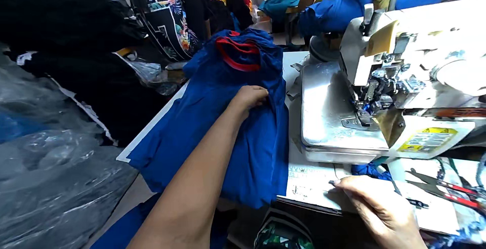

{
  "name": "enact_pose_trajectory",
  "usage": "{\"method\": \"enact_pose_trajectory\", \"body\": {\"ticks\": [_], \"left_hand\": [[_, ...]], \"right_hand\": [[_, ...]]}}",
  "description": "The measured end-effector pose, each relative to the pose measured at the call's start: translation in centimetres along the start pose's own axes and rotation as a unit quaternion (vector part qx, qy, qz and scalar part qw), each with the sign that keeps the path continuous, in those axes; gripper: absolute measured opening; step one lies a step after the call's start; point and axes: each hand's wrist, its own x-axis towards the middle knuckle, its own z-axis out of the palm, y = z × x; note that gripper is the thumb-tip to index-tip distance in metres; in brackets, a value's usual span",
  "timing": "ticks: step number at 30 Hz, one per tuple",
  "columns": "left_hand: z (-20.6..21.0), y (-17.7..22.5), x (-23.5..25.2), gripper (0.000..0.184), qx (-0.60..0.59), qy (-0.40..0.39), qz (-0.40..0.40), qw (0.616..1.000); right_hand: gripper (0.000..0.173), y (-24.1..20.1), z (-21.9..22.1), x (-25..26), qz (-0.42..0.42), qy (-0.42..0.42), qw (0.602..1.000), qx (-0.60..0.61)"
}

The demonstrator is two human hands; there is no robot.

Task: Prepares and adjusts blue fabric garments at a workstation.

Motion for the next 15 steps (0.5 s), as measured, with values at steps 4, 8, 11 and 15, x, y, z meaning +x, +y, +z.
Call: {"method": "enact_pose_trajectory", "body": {"ticks": [4, 8, 11, 15], "left_hand": [[-1.7, -0.3, -0.4, 0.02, -0.033, 0.007, 0.016, 0.999], [-4.4, 1.0, -1.4, 0.019, -0.036, 0.078, 0.04, 0.996], [-7.0, 2.7, -4.2, 0.015, -0.065, 0.088, 0.065, 0.992], [-10.1, 3.1, -8.9, 0.014, -0.085, 0.098, 0.079, 0.988]], "right_hand": [[0.021, 0.1, 0.1, 0.0, -0.002, 0.01, 1.0, -0.005], [0.022, 0.3, 0.2, 0.1, -0.003, 0.005, 1.0, -0.011], [0.023, 0.2, 0.3, 0.3, -0.001, 0.0, 1.0, -0.009], [0.023, -1.0, 1.4, 1.8, 0.004, -0.019, 0.997, 0.074]]}}
